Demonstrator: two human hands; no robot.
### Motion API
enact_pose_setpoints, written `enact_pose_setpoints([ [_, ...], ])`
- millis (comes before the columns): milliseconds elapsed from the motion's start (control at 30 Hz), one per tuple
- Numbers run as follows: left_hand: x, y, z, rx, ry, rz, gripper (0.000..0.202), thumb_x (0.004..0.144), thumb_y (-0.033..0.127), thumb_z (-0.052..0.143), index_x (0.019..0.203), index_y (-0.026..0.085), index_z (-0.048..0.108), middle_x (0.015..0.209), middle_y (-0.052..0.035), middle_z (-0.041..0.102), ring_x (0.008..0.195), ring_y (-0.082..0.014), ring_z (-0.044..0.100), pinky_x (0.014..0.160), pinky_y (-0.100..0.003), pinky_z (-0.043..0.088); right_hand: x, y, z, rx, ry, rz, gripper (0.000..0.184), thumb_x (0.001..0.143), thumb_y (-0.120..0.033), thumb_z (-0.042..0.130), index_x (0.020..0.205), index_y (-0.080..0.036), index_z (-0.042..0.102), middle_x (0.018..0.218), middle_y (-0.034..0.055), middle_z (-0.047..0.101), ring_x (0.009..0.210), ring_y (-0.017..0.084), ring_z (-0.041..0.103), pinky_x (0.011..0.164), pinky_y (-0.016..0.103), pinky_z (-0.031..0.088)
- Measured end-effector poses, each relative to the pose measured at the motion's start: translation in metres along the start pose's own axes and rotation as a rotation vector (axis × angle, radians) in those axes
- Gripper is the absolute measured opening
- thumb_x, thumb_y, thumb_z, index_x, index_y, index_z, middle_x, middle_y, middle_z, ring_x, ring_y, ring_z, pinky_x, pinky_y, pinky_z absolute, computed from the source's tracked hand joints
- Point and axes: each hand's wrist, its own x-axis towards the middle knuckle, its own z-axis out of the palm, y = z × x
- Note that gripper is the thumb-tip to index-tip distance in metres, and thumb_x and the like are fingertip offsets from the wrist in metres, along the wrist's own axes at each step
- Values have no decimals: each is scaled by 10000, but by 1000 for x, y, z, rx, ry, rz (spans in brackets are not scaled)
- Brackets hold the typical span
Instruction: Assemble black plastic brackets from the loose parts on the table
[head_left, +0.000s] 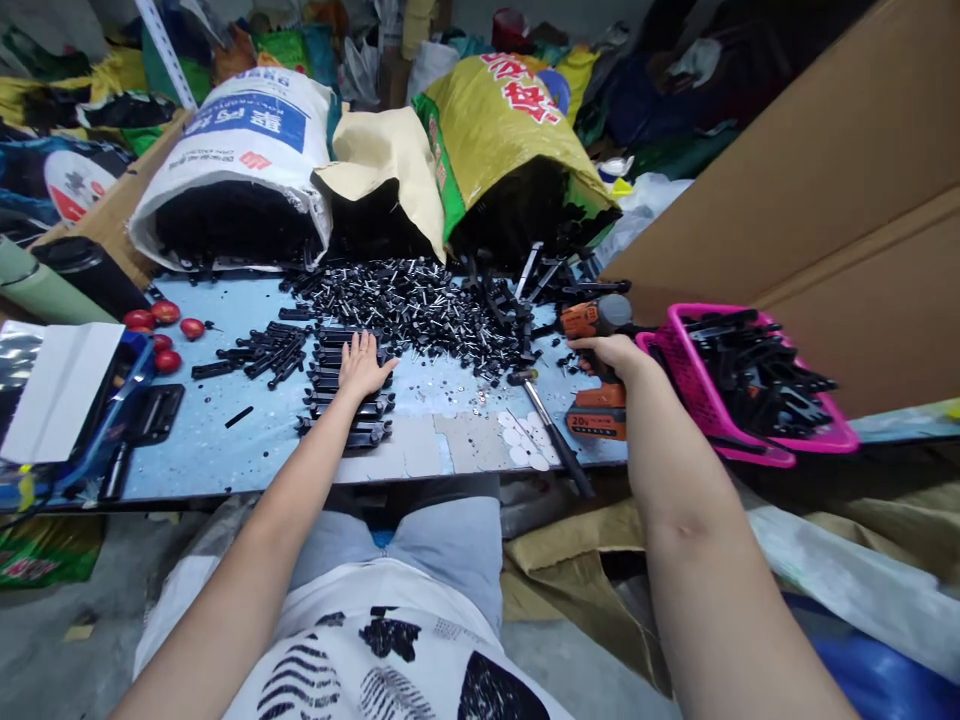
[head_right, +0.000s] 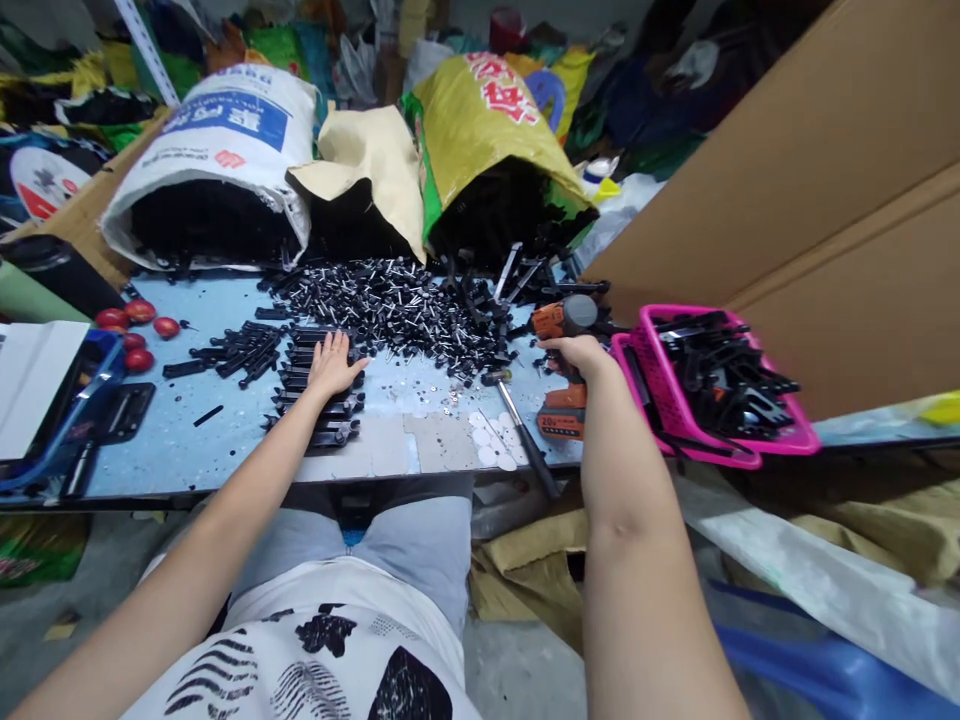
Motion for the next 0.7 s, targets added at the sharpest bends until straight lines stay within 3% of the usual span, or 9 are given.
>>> enact_pose_setpoints([
  [467, 1, 2, 1, 41, 17, 0, 868, 843, 682, 197, 1455, 67, 210, 1538, -115, 139, 1424, -273, 73, 1156, -441, 74, -22, -14, 0, 29, 10, -29, 254, 712, -205, 741, 881, -105, 580, 419, -38, 481, 322, 86, 443, 313, 190, 366],
  [700, 2, 1, 3, 63, 7, -11, 859, 843, 684, 199, 1457, 84, 215, 1538, -111, 146, 1424, -271, 78, 1158, -437, 85, -10, -7, -3, 26, -6, -52, 297, 674, -242, 777, 855, -111, 581, 430, -22, 498, 332, 97, 457, 318, 201, 383],
])
